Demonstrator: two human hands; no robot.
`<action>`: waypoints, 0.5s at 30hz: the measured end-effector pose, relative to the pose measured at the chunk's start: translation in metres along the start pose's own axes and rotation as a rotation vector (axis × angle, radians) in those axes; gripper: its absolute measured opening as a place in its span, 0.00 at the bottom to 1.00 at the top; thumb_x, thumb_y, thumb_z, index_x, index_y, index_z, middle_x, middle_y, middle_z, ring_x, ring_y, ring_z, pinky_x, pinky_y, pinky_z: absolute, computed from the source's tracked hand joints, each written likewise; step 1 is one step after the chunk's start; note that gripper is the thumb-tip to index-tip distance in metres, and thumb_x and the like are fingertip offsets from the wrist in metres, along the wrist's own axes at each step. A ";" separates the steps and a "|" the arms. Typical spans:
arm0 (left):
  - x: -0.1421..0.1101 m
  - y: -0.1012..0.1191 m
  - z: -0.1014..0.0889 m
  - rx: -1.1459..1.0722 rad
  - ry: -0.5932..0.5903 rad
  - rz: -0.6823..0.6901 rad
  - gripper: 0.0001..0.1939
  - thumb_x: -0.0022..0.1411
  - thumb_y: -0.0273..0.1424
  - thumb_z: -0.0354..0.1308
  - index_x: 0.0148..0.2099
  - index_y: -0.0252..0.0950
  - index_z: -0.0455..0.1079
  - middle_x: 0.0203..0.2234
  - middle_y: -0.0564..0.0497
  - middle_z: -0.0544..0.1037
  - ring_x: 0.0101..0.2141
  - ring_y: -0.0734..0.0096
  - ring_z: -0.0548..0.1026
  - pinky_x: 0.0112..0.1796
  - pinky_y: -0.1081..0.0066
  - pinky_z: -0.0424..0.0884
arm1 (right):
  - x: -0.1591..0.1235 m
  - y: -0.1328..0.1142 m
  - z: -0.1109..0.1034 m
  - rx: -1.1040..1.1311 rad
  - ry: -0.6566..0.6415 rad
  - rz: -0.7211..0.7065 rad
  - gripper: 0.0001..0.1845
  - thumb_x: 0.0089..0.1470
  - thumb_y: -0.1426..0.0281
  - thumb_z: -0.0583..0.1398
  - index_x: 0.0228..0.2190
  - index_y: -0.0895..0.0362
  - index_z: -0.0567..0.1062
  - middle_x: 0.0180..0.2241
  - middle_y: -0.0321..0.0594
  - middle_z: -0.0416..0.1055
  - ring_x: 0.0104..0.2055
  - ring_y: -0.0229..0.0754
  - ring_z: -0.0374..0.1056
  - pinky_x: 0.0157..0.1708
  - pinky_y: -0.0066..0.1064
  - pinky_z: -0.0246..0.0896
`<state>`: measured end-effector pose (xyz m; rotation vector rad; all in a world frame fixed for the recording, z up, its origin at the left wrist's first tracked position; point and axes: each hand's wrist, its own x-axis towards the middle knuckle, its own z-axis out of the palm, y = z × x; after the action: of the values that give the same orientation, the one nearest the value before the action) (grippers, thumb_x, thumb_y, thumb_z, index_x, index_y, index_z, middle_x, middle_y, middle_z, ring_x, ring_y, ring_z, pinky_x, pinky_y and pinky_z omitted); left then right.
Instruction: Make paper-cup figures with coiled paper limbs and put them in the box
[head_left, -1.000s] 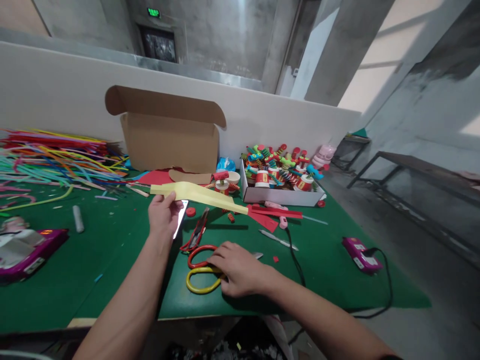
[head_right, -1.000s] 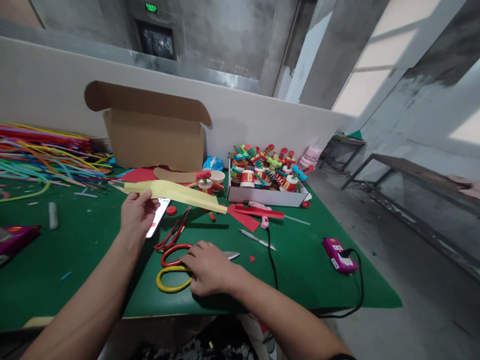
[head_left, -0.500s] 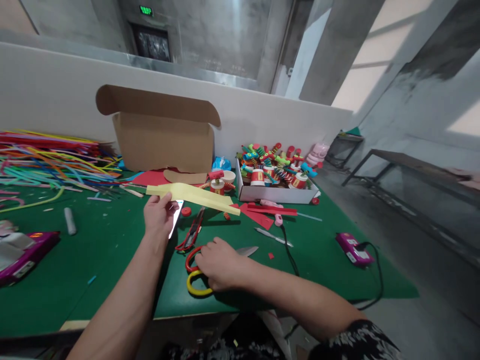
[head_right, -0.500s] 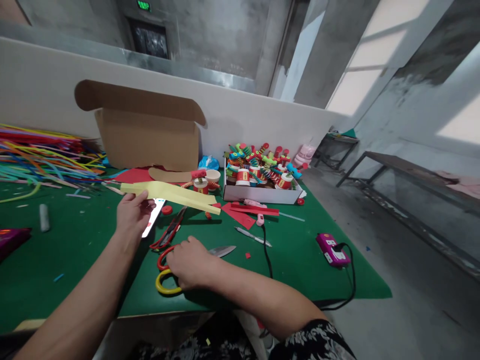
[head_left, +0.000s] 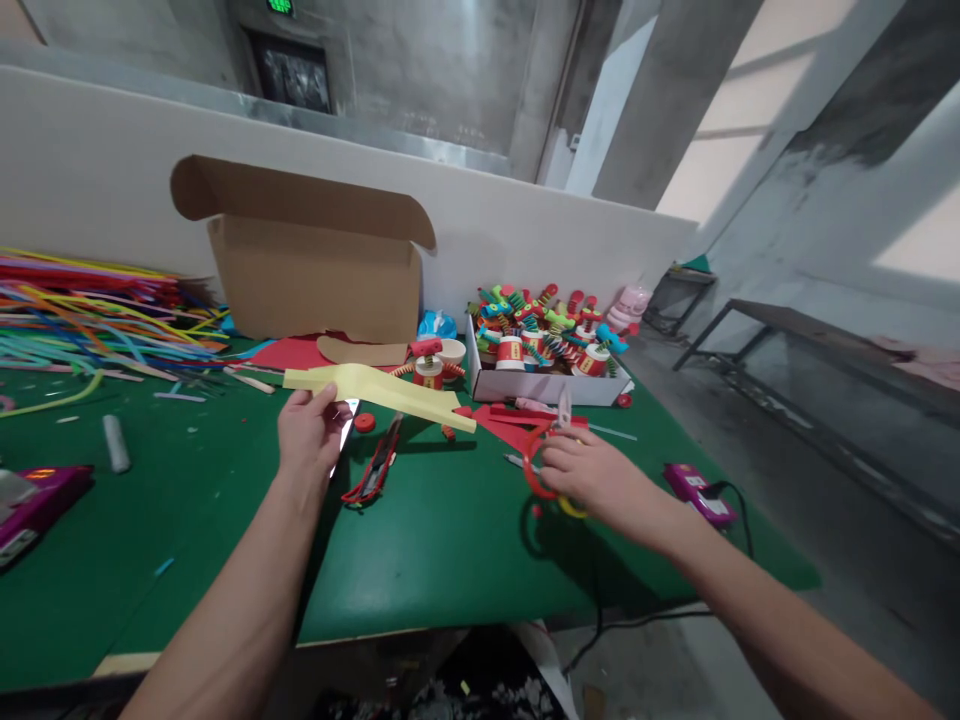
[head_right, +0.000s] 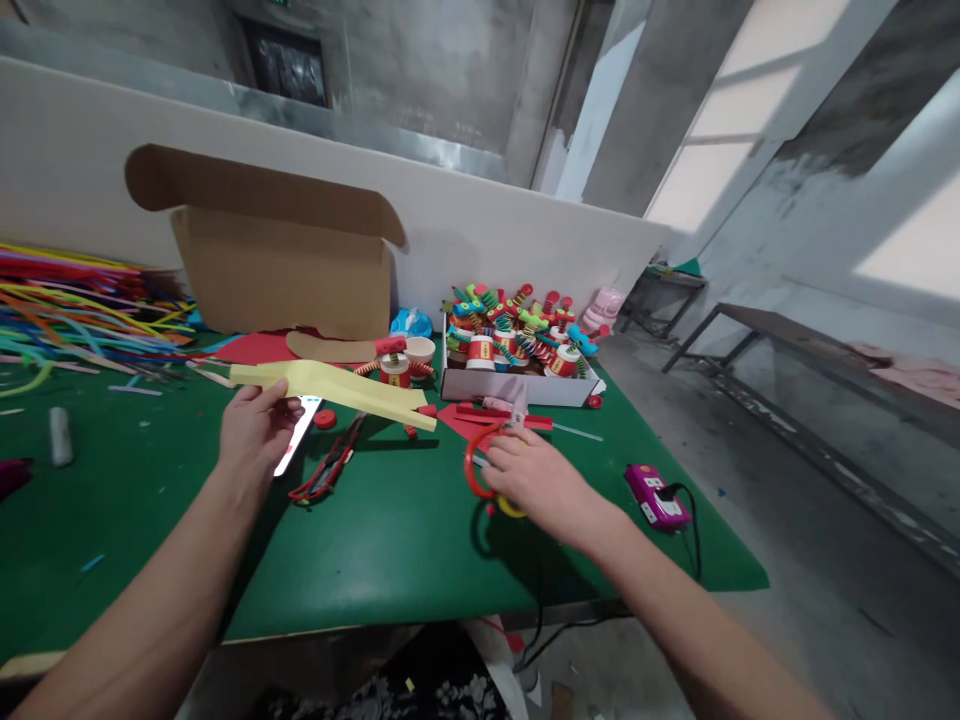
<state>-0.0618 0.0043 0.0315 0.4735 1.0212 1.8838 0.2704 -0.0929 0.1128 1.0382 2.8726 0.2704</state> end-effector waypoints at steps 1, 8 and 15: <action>0.000 0.000 0.000 -0.001 0.005 -0.004 0.19 0.37 0.25 0.65 0.23 0.38 0.54 0.13 0.62 0.66 0.14 0.80 0.66 0.17 0.79 0.62 | -0.009 0.007 0.001 0.035 -0.044 0.013 0.11 0.60 0.77 0.52 0.30 0.56 0.72 0.35 0.43 0.70 0.41 0.45 0.64 0.47 0.40 0.58; 0.000 -0.001 0.002 -0.001 0.010 -0.016 0.19 0.40 0.22 0.63 0.23 0.37 0.53 0.14 0.62 0.66 0.13 0.81 0.65 0.17 0.80 0.63 | -0.048 0.010 0.005 0.290 -0.278 0.040 0.17 0.56 0.82 0.50 0.30 0.55 0.75 0.33 0.44 0.71 0.39 0.43 0.66 0.40 0.34 0.59; -0.003 0.002 0.001 -0.038 0.005 -0.014 0.23 0.39 0.22 0.65 0.23 0.37 0.49 0.13 0.63 0.62 0.14 0.81 0.65 0.17 0.80 0.63 | -0.053 0.038 0.051 0.172 -0.162 0.070 0.14 0.57 0.78 0.54 0.26 0.54 0.76 0.34 0.44 0.72 0.44 0.44 0.66 0.48 0.36 0.61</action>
<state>-0.0607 0.0019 0.0335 0.4383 0.9875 1.8899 0.3416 -0.0914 0.0709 1.1317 2.7556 -0.0569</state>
